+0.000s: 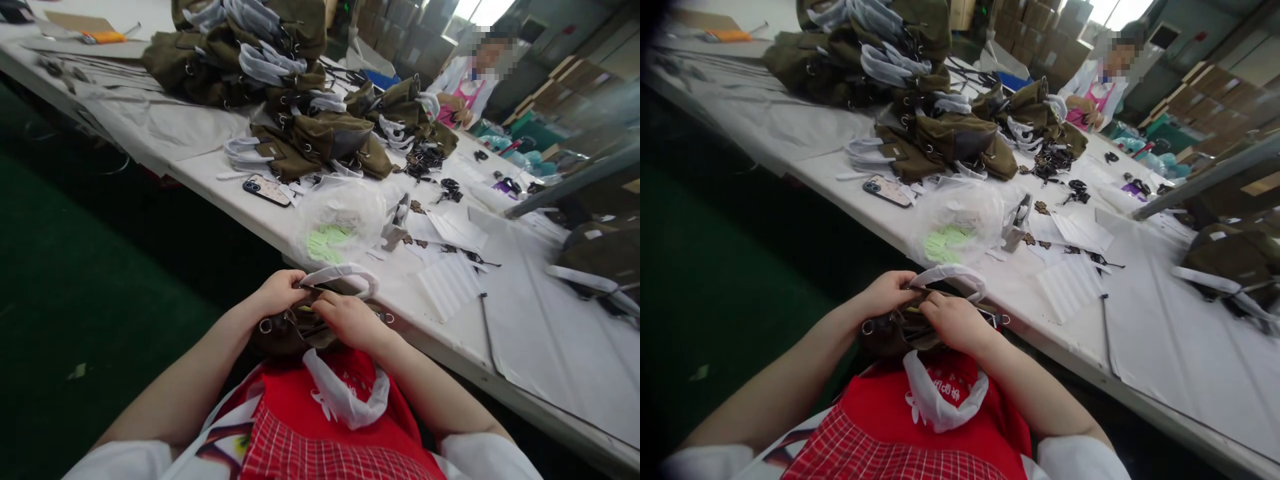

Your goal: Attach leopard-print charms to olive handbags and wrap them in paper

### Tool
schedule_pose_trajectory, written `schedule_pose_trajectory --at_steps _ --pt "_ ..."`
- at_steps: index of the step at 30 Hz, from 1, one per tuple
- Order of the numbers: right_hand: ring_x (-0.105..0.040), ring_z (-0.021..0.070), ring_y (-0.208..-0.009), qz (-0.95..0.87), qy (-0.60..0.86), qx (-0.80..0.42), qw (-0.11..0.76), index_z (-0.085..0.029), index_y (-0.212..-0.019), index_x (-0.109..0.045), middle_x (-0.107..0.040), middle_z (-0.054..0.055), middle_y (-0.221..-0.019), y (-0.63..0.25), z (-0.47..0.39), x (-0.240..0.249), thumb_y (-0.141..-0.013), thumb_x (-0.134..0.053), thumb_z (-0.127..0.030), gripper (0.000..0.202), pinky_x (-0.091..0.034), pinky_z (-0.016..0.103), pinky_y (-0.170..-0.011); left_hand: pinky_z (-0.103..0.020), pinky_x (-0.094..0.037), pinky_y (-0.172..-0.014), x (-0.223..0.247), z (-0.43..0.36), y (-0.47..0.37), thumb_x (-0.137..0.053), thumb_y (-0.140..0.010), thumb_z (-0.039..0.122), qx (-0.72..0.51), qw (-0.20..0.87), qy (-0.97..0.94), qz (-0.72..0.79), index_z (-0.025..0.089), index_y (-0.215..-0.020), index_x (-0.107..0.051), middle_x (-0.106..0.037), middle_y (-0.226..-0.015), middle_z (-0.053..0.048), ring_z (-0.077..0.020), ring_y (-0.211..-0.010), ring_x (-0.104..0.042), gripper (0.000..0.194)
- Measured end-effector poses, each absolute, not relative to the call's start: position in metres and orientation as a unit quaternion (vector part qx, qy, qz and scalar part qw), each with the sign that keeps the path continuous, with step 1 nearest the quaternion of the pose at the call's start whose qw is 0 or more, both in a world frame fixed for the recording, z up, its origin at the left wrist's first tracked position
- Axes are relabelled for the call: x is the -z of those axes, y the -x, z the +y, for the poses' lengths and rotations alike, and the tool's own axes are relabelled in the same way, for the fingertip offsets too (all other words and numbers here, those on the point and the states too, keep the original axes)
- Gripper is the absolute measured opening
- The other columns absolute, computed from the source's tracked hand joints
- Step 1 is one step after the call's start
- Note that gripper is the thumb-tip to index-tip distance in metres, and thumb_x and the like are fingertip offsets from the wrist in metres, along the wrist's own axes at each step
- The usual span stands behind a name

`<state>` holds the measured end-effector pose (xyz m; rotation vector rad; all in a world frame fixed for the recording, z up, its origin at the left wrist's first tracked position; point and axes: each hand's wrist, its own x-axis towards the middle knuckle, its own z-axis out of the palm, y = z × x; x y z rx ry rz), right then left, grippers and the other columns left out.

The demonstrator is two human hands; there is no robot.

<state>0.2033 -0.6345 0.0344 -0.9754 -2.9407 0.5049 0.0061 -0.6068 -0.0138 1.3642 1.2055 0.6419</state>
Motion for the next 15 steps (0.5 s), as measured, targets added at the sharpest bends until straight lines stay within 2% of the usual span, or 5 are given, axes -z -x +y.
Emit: schedule_pose_trajectory --at_steps 3,9,12,15 --pt "-0.063 0.0217 -0.093 -0.945 0.293 -0.124 -0.078 -0.013 -0.109 -0.060 -0.062 0.013 -0.109 -0.201 -0.624 -0.012 -0.093 -0.044 -0.012 0.022 -0.051 0.032 -0.079 -0.023 -0.038 -0.052 0.009 -0.610 -0.009 -0.063 -0.070 0.032 -0.265 0.562 -0.590 0.516 0.015 -0.077 -0.066 -0.061 -0.064 0.001 -0.0144 -0.060 -0.054 0.019" --pt "-0.064 0.0225 -0.097 -0.939 0.297 -0.127 -0.116 -0.015 -0.108 -0.066 -0.070 0.012 -0.106 -0.189 -0.625 0.005 -0.093 -0.043 -0.009 0.028 -0.048 0.033 -0.088 -0.024 -0.036 -0.052 0.002 -0.618 -0.015 -0.062 -0.073 0.034 -0.250 0.532 -0.618 0.522 0.015 -0.073 -0.066 -0.058 -0.061 0.002 -0.0137 -0.058 -0.051 0.019" --pt "-0.064 0.0219 -0.099 -0.925 0.330 -0.158 -0.098 -0.014 -0.103 -0.069 -0.071 0.012 -0.107 -0.188 -0.627 0.010 -0.090 -0.045 -0.006 0.029 -0.046 0.031 -0.092 -0.024 -0.037 -0.053 0.001 -0.619 -0.015 -0.063 -0.074 0.035 -0.247 0.521 -0.623 0.528 0.015 -0.073 -0.066 -0.059 -0.062 0.001 -0.0142 -0.059 -0.052 0.020" --pt "-0.065 0.0207 -0.094 -0.873 0.433 -0.219 -0.040 -0.016 -0.100 -0.070 -0.072 0.010 -0.102 -0.200 -0.632 0.011 -0.093 -0.047 -0.017 0.024 -0.048 0.030 -0.087 -0.025 -0.040 -0.054 0.000 -0.620 -0.014 -0.065 -0.073 0.039 -0.257 0.541 -0.603 0.527 0.015 -0.078 -0.068 -0.063 -0.065 0.000 -0.0156 -0.061 -0.056 0.025"
